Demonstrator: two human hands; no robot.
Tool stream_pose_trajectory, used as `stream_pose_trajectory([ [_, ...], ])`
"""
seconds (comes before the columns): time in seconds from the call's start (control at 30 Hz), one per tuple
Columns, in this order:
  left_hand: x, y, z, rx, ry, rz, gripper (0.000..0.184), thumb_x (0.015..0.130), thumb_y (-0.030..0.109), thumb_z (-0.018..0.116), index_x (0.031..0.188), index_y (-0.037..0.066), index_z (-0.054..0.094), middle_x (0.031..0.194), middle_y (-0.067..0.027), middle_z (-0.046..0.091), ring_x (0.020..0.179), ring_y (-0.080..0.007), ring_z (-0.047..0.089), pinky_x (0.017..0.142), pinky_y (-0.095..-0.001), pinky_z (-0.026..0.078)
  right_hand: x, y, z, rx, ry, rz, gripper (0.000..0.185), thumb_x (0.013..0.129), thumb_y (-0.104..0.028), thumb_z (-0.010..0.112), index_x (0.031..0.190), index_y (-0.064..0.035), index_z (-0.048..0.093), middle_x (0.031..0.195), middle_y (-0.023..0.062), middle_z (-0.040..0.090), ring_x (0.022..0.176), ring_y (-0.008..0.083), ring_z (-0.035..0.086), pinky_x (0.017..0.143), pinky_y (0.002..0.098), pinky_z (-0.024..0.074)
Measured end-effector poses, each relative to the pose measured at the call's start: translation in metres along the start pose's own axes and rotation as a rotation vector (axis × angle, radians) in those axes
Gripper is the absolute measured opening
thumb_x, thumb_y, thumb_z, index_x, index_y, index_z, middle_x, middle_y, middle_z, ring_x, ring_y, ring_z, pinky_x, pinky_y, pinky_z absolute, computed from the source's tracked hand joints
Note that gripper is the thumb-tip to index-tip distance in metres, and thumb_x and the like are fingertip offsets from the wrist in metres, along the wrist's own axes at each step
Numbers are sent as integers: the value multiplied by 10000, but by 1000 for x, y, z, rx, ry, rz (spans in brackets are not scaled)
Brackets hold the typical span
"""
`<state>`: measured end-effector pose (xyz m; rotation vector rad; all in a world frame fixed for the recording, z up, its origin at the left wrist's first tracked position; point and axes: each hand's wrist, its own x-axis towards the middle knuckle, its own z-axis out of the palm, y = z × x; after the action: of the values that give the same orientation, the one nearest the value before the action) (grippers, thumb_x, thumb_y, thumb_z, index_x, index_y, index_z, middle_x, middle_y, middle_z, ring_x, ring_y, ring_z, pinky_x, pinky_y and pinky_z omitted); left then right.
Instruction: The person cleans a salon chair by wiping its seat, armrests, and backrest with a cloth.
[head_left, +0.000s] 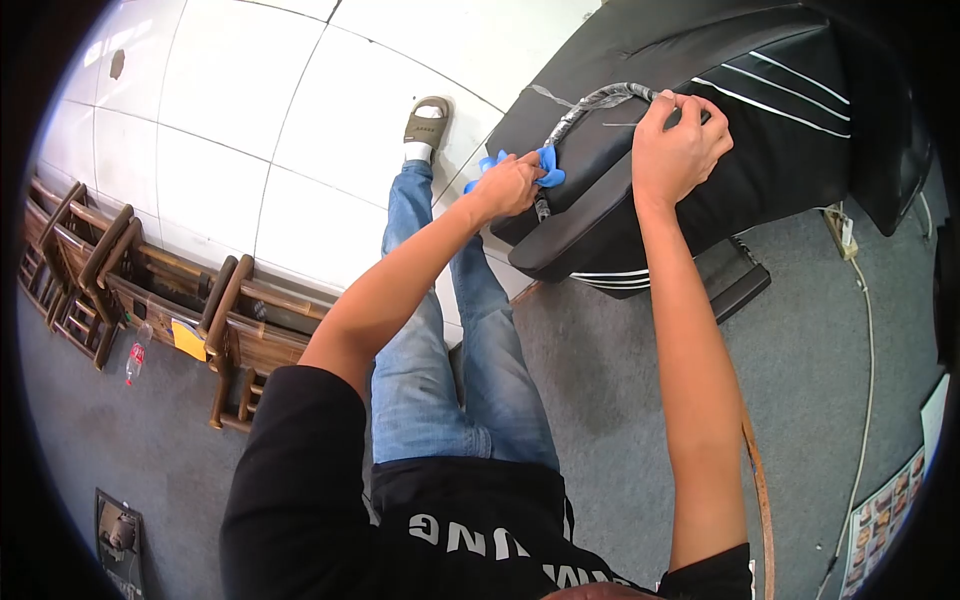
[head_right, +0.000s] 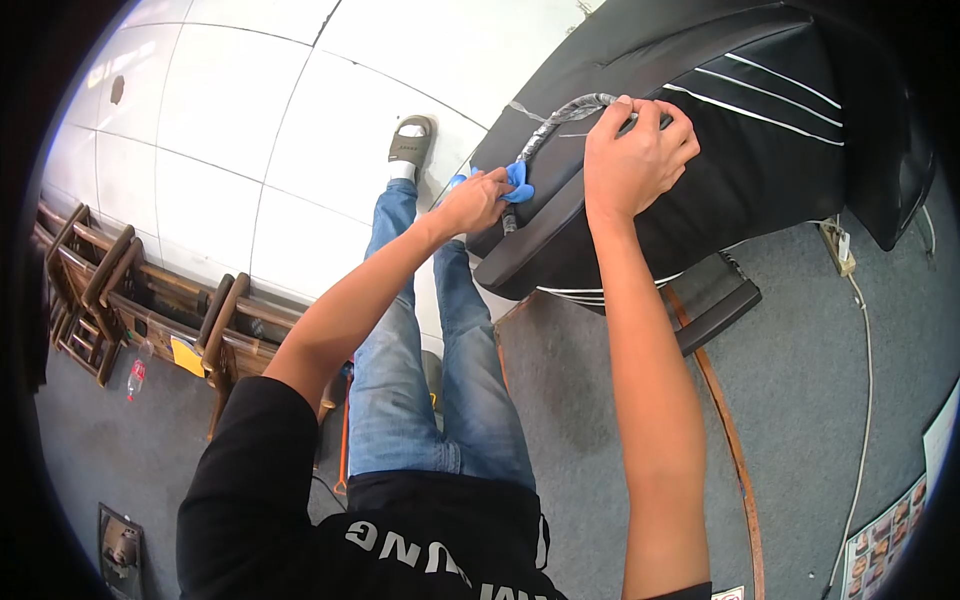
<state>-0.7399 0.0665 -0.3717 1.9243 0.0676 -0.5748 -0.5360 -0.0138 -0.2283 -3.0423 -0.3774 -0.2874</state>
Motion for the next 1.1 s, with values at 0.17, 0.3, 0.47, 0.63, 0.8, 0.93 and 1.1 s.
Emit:
stream_pose_trajectory([
  [0.17,2,16,13,37,84,-153,286,923,117,572,1150,53,734,1193,-142,607,966,-400,622,877,-533,527,-3,3,0,15,11,-9,171,912,-264,664,869,-121,747,1159,81,613,1114,335,539,811,483,516],
  [0.3,51,-6,28,134,126,-179,298,894,115,584,1142,52,737,1201,-172,601,1016,-414,629,891,-515,537,-1,1,2,18,12,-8,175,913,-265,662,867,-118,746,1163,81,610,1110,335,539,811,483,517],
  [0.47,123,-10,6,-180,46,-369,338,847,134,588,1123,13,739,1187,-224,674,1044,-430,675,939,-474,554,-2,1,0,29,10,-6,184,916,-270,658,871,-116,747,1166,80,605,1119,333,532,809,479,515],
  [0.63,143,0,-20,-503,44,-459,285,902,194,654,1044,-43,724,860,-220,708,789,-301,690,724,-438,548,-3,3,2,33,23,-11,195,917,-277,656,869,-112,748,1169,82,605,1133,333,528,810,479,516],
  [0.8,149,-14,8,-436,235,-266,369,915,251,663,1190,9,707,1017,-223,696,965,-373,690,859,-468,529,-3,5,5,43,37,-14,201,916,-278,655,867,-107,748,1156,87,613,1118,338,541,803,485,520],
  [0.93,142,-4,-1,-164,129,-307,408,925,204,599,1312,105,681,1259,-206,644,1143,-419,636,986,-519,499,-2,5,3,7,37,-34,206,918,-284,653,869,-108,749,1149,91,618,1117,341,545,795,487,521],
  [1.1,80,2,-6,122,-73,-308,406,893,198,604,1284,186,713,1355,-140,590,1194,-408,601,986,-550,508,-2,1,0,0,5,4,215,925,-289,647,877,-108,750,1163,91,614,1133,337,537,799,484,519],
])
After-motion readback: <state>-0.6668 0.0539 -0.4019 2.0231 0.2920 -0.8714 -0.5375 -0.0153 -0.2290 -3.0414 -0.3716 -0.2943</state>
